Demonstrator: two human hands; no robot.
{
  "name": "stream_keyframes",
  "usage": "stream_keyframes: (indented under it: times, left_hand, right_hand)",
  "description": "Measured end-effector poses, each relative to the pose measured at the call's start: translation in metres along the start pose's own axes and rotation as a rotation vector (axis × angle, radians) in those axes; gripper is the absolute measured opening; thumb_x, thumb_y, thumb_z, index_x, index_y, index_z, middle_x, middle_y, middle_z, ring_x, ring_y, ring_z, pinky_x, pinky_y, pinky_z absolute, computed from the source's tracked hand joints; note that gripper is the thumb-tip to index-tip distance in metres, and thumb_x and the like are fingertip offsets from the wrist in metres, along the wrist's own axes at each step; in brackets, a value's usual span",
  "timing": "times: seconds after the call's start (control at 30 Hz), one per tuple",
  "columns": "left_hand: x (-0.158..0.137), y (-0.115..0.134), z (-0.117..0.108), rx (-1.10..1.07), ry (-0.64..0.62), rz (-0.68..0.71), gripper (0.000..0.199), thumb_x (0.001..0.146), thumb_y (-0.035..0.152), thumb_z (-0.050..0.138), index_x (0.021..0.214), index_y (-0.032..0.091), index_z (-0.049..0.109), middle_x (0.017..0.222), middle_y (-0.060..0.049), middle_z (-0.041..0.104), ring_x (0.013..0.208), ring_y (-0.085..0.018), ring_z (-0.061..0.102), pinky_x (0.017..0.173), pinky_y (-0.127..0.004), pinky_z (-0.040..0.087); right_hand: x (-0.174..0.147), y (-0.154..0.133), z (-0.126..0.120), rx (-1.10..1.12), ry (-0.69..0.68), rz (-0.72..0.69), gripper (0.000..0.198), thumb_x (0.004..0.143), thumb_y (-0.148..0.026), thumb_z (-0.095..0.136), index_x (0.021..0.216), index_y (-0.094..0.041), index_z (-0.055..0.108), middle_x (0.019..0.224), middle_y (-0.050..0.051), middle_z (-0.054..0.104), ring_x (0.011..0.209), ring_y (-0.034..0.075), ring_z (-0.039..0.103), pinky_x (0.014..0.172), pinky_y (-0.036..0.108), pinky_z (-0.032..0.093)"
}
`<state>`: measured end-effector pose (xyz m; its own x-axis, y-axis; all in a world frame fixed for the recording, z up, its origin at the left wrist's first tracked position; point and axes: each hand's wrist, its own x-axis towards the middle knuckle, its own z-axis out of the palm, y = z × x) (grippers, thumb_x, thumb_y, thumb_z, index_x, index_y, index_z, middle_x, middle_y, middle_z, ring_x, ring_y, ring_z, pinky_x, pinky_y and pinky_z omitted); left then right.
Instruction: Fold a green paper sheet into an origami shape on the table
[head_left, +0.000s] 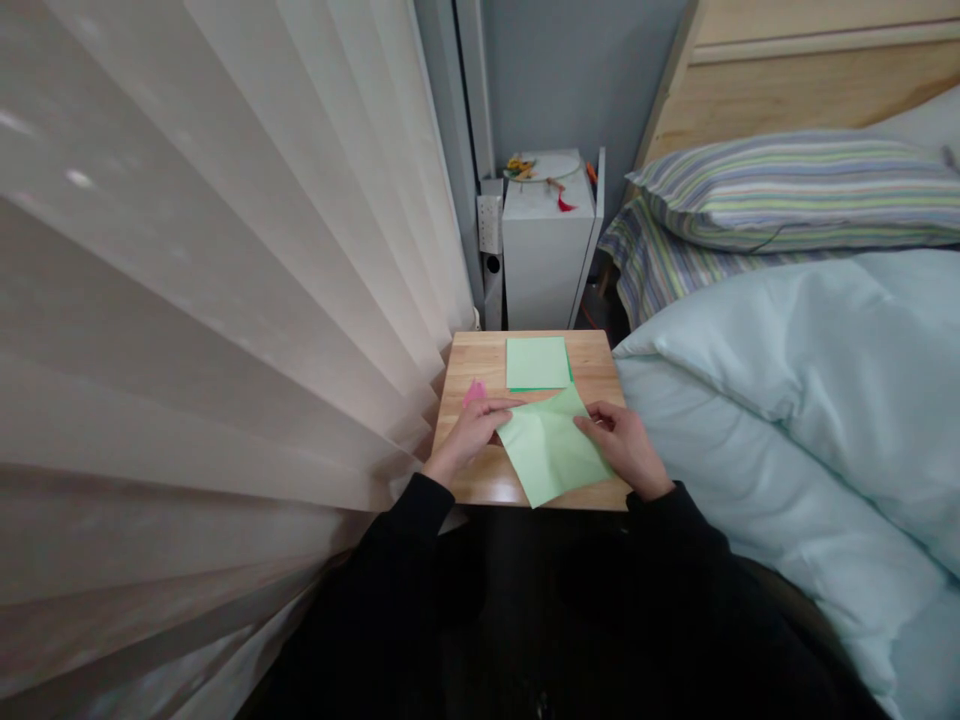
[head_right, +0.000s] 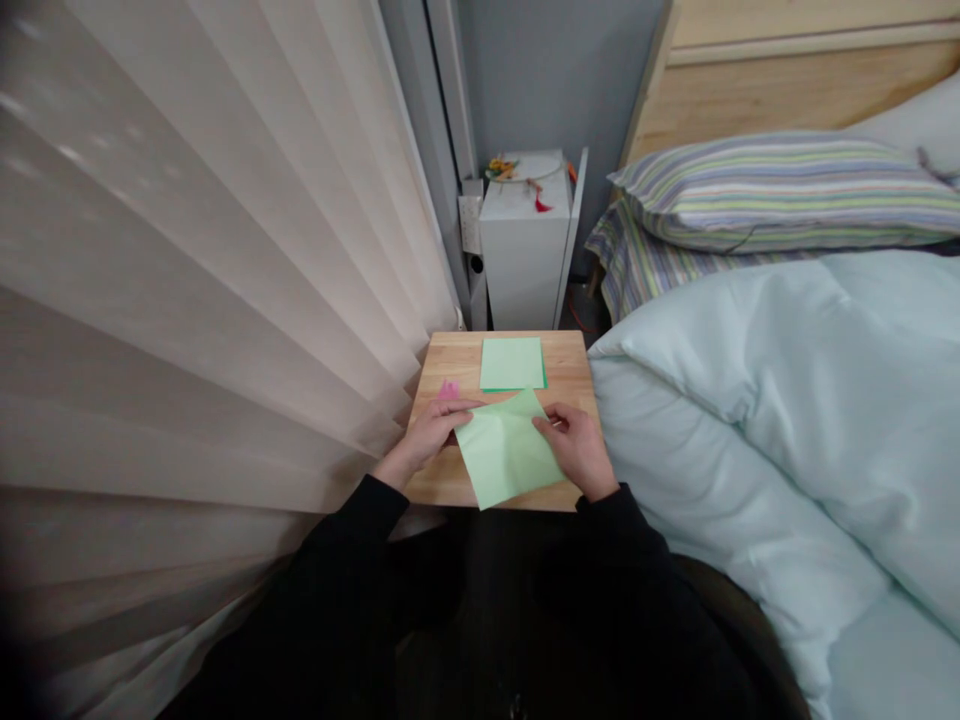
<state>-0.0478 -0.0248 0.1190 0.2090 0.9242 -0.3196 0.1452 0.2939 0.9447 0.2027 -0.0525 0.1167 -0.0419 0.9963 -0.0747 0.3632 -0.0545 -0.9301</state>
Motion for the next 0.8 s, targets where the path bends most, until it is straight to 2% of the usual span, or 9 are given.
stream_keyframes:
  times: [0.13,0.27,0.33,0.47,0.53,0.63,0.7,0.8]
  left_hand:
    - [-0.004,0.006,-0.008,0.124,0.004,0.077,0.032,0.083,0.015,0.058,0.105,0.017,0.081,0.095,-0.008,0.078,0.082,-0.019,0.067,0.080,-0.033,0.054]
    - [-0.008,0.013,-0.004,0.330,-0.068,0.227,0.032,0.085,0.012,0.055,0.100,0.019,0.082,0.102,-0.005,0.080,0.094,-0.021,0.069,0.090,-0.035,0.053]
    - [-0.010,0.014,0.001,0.392,-0.052,0.274,0.034,0.086,0.011,0.053,0.102,0.018,0.082,0.099,-0.005,0.081,0.090,-0.020,0.070,0.087,-0.033,0.054]
    - [-0.015,0.011,0.011,0.520,0.019,0.286,0.037,0.089,0.009,0.050,0.110,0.016,0.080,0.096,-0.007,0.081,0.068,-0.018,0.066,0.071,-0.031,0.053]
    - [-0.017,0.010,0.015,0.546,0.034,0.301,0.038,0.089,0.008,0.049,0.112,0.016,0.079,0.099,-0.008,0.081,0.067,-0.018,0.067,0.072,-0.033,0.055]
    - [-0.019,0.010,0.020,0.476,0.022,0.356,0.044,0.086,0.004,0.049,0.118,0.016,0.076,0.116,-0.009,0.078,0.094,-0.022,0.073,0.091,-0.038,0.056]
    - [-0.021,0.012,0.023,0.368,-0.003,0.385,0.049,0.084,0.002,0.049,0.125,0.014,0.072,0.130,-0.011,0.072,0.117,-0.023,0.068,0.107,-0.040,0.050]
    - [-0.025,0.013,0.026,0.166,-0.085,0.368,0.050,0.085,0.006,0.053,0.133,0.014,0.067,0.138,-0.012,0.066,0.131,-0.025,0.061,0.115,-0.043,0.044]
  right_hand:
    - [-0.002,-0.009,0.002,-0.023,-0.046,-0.046,0.026,0.083,-0.044,0.064,0.085,-0.018,0.071,0.070,0.002,0.067,0.059,0.017,0.056,0.054,0.027,0.041]
    - [-0.004,-0.012,0.008,-0.180,0.024,-0.204,0.018,0.088,-0.034,0.061,0.083,-0.019,0.070,0.075,0.003,0.071,0.068,0.020,0.063,0.063,0.029,0.047]
    - [-0.005,-0.012,0.012,-0.230,0.066,-0.288,0.018,0.090,-0.031,0.059,0.084,-0.020,0.071,0.081,0.005,0.074,0.077,0.022,0.067,0.071,0.031,0.050]
    - [-0.007,-0.010,0.019,-0.287,0.088,-0.410,0.020,0.095,-0.025,0.054,0.093,-0.020,0.073,0.091,0.008,0.076,0.086,0.024,0.070,0.079,0.035,0.054]
    - [-0.008,-0.010,0.020,-0.314,0.076,-0.449,0.022,0.095,-0.021,0.052,0.098,-0.020,0.074,0.096,0.009,0.077,0.091,0.024,0.071,0.082,0.035,0.054]
    - [-0.010,-0.013,0.019,-0.365,0.053,-0.492,0.028,0.094,-0.015,0.049,0.107,-0.019,0.074,0.106,0.009,0.076,0.099,0.024,0.070,0.089,0.037,0.055]
    - [-0.012,-0.014,0.019,-0.398,0.049,-0.504,0.034,0.093,-0.012,0.047,0.112,-0.020,0.073,0.112,0.009,0.075,0.105,0.025,0.069,0.094,0.038,0.054]
    - [-0.013,-0.015,0.020,-0.414,0.063,-0.481,0.037,0.091,-0.012,0.047,0.115,-0.021,0.073,0.117,0.009,0.074,0.111,0.025,0.067,0.099,0.040,0.053]
